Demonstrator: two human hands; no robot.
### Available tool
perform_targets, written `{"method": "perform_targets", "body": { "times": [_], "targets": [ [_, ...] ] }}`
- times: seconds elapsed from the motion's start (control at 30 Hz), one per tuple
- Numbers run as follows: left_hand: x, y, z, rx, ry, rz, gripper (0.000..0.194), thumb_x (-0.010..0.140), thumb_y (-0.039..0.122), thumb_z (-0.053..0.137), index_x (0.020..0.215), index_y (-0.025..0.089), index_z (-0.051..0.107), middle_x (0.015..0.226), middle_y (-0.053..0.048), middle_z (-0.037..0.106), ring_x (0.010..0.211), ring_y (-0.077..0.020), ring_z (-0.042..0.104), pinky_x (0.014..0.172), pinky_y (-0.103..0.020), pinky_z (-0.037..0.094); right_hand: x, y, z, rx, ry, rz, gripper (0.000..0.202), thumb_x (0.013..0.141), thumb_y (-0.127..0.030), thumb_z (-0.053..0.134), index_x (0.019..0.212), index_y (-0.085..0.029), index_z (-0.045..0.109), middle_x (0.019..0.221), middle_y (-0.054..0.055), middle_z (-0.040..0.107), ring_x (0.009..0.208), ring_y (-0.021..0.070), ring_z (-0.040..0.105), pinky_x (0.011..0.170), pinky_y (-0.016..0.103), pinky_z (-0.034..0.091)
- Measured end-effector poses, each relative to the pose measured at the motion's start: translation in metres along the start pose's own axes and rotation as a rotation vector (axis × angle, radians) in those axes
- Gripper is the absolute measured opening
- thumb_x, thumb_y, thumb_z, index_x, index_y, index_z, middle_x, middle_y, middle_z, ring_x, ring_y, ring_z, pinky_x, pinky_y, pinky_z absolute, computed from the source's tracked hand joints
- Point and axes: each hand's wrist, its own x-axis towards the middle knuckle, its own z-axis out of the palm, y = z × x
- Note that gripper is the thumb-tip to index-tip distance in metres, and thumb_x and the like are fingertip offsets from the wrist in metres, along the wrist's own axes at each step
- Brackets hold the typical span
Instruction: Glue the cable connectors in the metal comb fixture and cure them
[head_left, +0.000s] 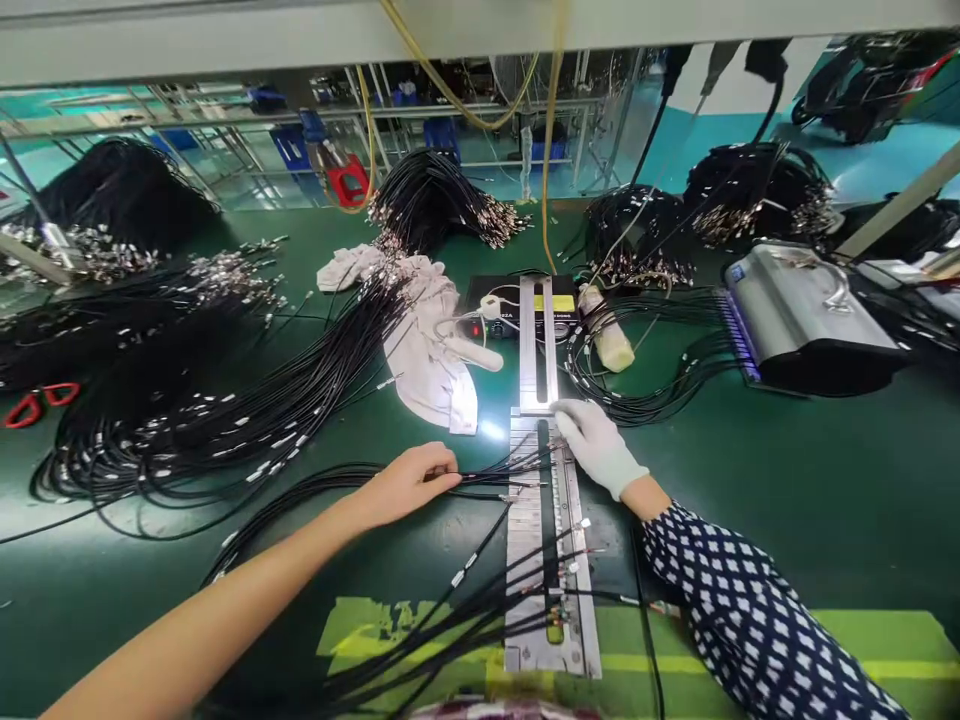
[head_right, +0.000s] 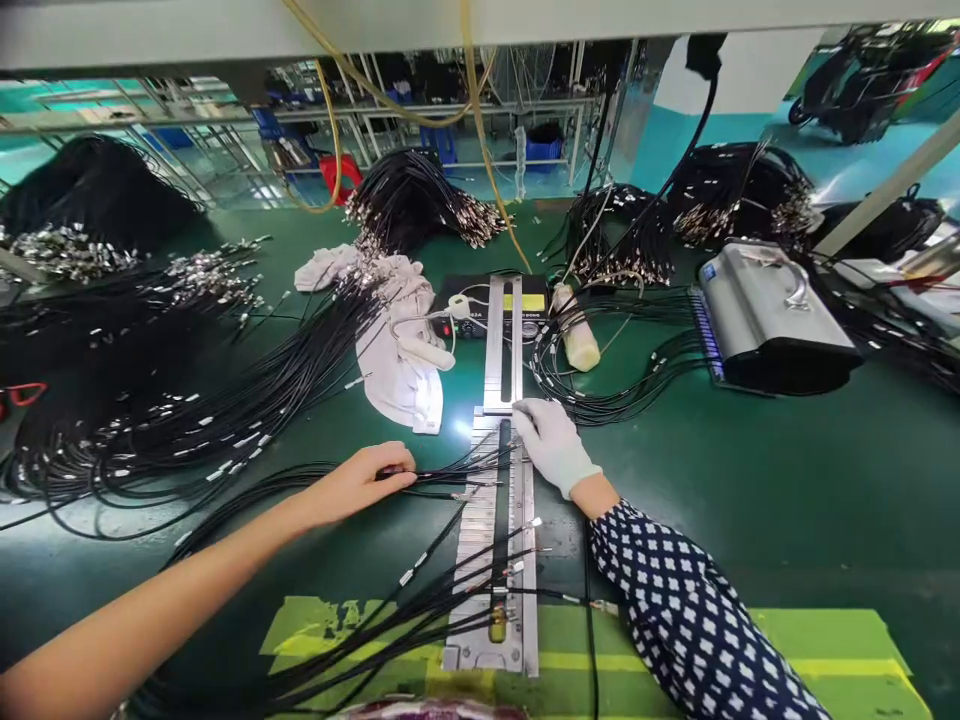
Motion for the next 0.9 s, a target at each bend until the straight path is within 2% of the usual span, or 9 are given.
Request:
{"method": "perform_targets", "body": {
  "times": [0.07, 0.17, 0.23, 0.37, 0.43, 0.53, 0.67, 0.8, 0.9],
  "targets": [
    [-0.003, 0.001, 0.003, -0.005, 0.047, 0.008, 0.023, 0.096, 0.038, 0.053, 0.090, 0.018, 0.063, 0.088, -0.003, 0.058, 0.086, -0.0195, 0.055, 0.079, -0.031, 0.044, -0.005, -0.002, -0.003, -0.009, -0.012, 0.015, 0.035, 0.098, -0.043, 0.040, 0.109, -0.024, 0.067, 0.112, 0.008, 0.070, 0.109, 0.0281, 0.059, 0.101, 0.049, 0.045],
    [-0.001, 0.012, 0.015, -0.052, 0.091, 0.104, 0.026, 0.096, 0.035, 0.054, 0.116, 0.019, 0.062, 0.109, -0.007, 0.062, 0.103, -0.0218, 0.056, 0.092, -0.035, 0.044, -0.017, -0.004, -0.005, -0.027, -0.059, 0.032, 0.035, 0.099, -0.044, 0.039, 0.108, -0.025, 0.067, 0.111, 0.008, 0.070, 0.109, 0.0279, 0.060, 0.098, 0.048, 0.047],
    [0.000, 0.023, 0.025, -0.102, 0.071, 0.134, 0.028, 0.097, 0.031, 0.052, 0.120, 0.018, 0.062, 0.111, -0.008, 0.063, 0.103, -0.0213, 0.058, 0.091, -0.035, 0.045, -0.027, -0.004, -0.005, -0.018, -0.082, 0.051, 0.035, 0.099, -0.044, 0.040, 0.112, -0.025, 0.066, 0.114, 0.007, 0.070, 0.111, 0.0274, 0.060, 0.100, 0.049, 0.047],
    [-0.001, 0.036, 0.034, -0.347, -0.201, 0.138, 0.017, 0.092, 0.028, 0.061, 0.095, 0.016, 0.073, 0.091, -0.005, 0.071, 0.085, -0.0171, 0.065, 0.078, -0.028, 0.049, -0.043, 0.000, -0.004, 0.090, -0.013, 0.096, 0.040, 0.098, -0.044, 0.044, 0.130, -0.024, 0.057, 0.129, 0.009, 0.065, 0.112, 0.0246, 0.064, 0.101, 0.045, 0.051],
    [-0.002, 0.036, 0.033, -0.468, -0.279, 0.129, 0.015, 0.089, 0.029, 0.067, 0.092, 0.017, 0.077, 0.089, -0.004, 0.072, 0.083, -0.0161, 0.066, 0.077, -0.026, 0.051, -0.047, 0.005, -0.003, 0.131, 0.070, 0.067, 0.039, 0.098, -0.044, 0.046, 0.129, -0.024, 0.058, 0.135, 0.010, 0.061, 0.117, 0.0242, 0.062, 0.102, 0.043, 0.051],
    [0.005, 0.034, 0.030, -0.449, -0.154, 0.106, 0.017, 0.090, 0.029, 0.065, 0.098, 0.021, 0.078, 0.097, -0.005, 0.069, 0.090, -0.0170, 0.065, 0.083, -0.029, 0.051, -0.047, 0.012, 0.001, 0.183, 0.140, 0.036, 0.033, 0.098, -0.041, 0.047, 0.123, -0.024, 0.061, 0.134, 0.010, 0.061, 0.123, 0.0237, 0.058, 0.105, 0.043, 0.050],
    [0.023, 0.033, 0.032, -0.207, 0.057, 0.125, 0.021, 0.096, 0.024, 0.054, 0.101, 0.020, 0.074, 0.098, -0.006, 0.063, 0.095, -0.0192, 0.060, 0.088, -0.034, 0.048, -0.043, 0.016, 0.003, 0.249, 0.119, 0.043, 0.030, 0.099, -0.038, 0.048, 0.121, -0.024, 0.062, 0.131, 0.009, 0.063, 0.122, 0.0230, 0.059, 0.106, 0.044, 0.049],
    [0.035, 0.040, 0.043, -0.151, 0.095, 0.157, 0.018, 0.095, 0.020, 0.053, 0.111, 0.018, 0.061, 0.098, -0.004, 0.059, 0.089, -0.0174, 0.058, 0.081, -0.030, 0.049, -0.042, 0.012, 0.001, 0.277, 0.098, 0.052, 0.031, 0.099, -0.039, 0.047, 0.123, -0.025, 0.062, 0.128, 0.009, 0.065, 0.120, 0.0232, 0.060, 0.106, 0.045, 0.049],
    [0.038, 0.046, 0.049, -0.091, 0.073, 0.175, 0.012, 0.095, 0.018, 0.053, 0.106, 0.020, 0.057, 0.100, -0.003, 0.056, 0.088, -0.0170, 0.056, 0.077, -0.028, 0.047, -0.043, 0.009, -0.001, 0.289, 0.075, 0.063, 0.031, 0.100, -0.040, 0.045, 0.121, -0.025, 0.063, 0.124, 0.008, 0.067, 0.119, 0.0231, 0.061, 0.106, 0.044, 0.048]
  ]
}}
